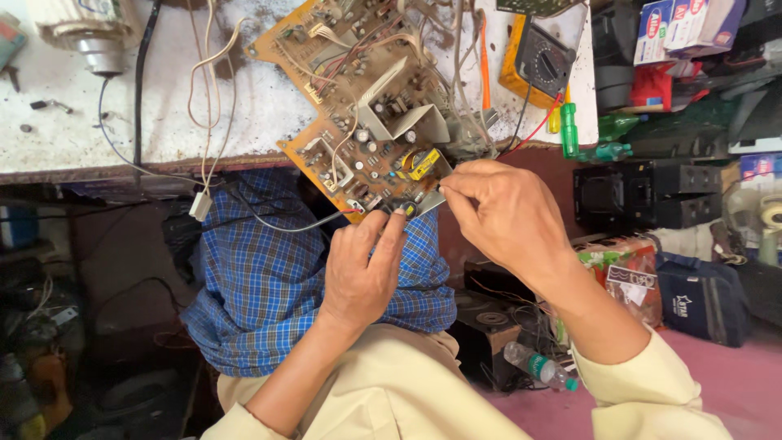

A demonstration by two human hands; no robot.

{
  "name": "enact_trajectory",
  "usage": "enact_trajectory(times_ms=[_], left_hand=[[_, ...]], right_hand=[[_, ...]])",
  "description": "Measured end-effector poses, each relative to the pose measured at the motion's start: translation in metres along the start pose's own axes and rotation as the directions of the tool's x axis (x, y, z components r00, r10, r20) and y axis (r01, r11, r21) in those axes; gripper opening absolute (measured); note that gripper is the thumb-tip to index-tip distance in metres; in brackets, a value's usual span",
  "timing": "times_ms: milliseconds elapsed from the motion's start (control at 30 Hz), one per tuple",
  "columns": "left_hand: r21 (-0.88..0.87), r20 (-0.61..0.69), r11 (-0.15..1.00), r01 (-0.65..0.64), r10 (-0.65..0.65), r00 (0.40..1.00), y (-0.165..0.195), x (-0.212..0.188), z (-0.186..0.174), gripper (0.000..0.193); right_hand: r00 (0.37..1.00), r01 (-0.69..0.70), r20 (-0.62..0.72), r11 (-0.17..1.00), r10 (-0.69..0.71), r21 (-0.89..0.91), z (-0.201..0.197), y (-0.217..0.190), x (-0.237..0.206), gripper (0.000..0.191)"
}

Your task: The person sits on the floor and uses a soldering iron to work on a green circuit board. They then use a multimeter to test a small electronic component and place it onto the board. The person continues to adjust components on the board using a screwdriver and multimeter probes.

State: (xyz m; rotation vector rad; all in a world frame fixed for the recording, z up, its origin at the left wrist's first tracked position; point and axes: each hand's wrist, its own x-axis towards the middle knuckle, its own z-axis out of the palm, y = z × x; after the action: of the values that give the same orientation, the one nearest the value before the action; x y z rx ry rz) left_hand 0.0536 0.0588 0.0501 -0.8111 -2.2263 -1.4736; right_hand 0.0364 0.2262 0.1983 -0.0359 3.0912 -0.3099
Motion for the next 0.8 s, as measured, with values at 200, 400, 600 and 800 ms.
enact_trajectory(times_ms=[200, 400, 600, 800], left_hand=[[-0.055, -0.002, 0.998, -0.043, 0.043, 0.999, -0.009, -0.002, -0.006, 0.045], [-0.092, 0.012, 0.995, -0.029, 0.03, 0.999, -0.016, -0.006, -0.01, 0.046], [-0.116, 0.005, 0.993, -0.032, 0.033, 0.999, -0.022, -0.006, -0.014, 0.049], [-0.117, 0.028, 0.993, -0.035, 0.039, 0.999, -0.031, -0.008, -0.016, 0.048]], right_hand=[[0.997, -0.077, 0.023, 0.997, 0.077, 0.002, 0.007, -0.004, 0.011, 0.014], [0.995, -0.069, 0.071, 0.995, 0.075, -0.073, 0.012, -0.01, 0.019, 0.014], [0.995, -0.097, 0.025, 0.994, 0.099, -0.052, 0.017, -0.016, 0.02, 0.014], [0.992, -0.105, 0.061, 0.994, 0.107, -0.033, 0.019, -0.018, 0.026, 0.014]])
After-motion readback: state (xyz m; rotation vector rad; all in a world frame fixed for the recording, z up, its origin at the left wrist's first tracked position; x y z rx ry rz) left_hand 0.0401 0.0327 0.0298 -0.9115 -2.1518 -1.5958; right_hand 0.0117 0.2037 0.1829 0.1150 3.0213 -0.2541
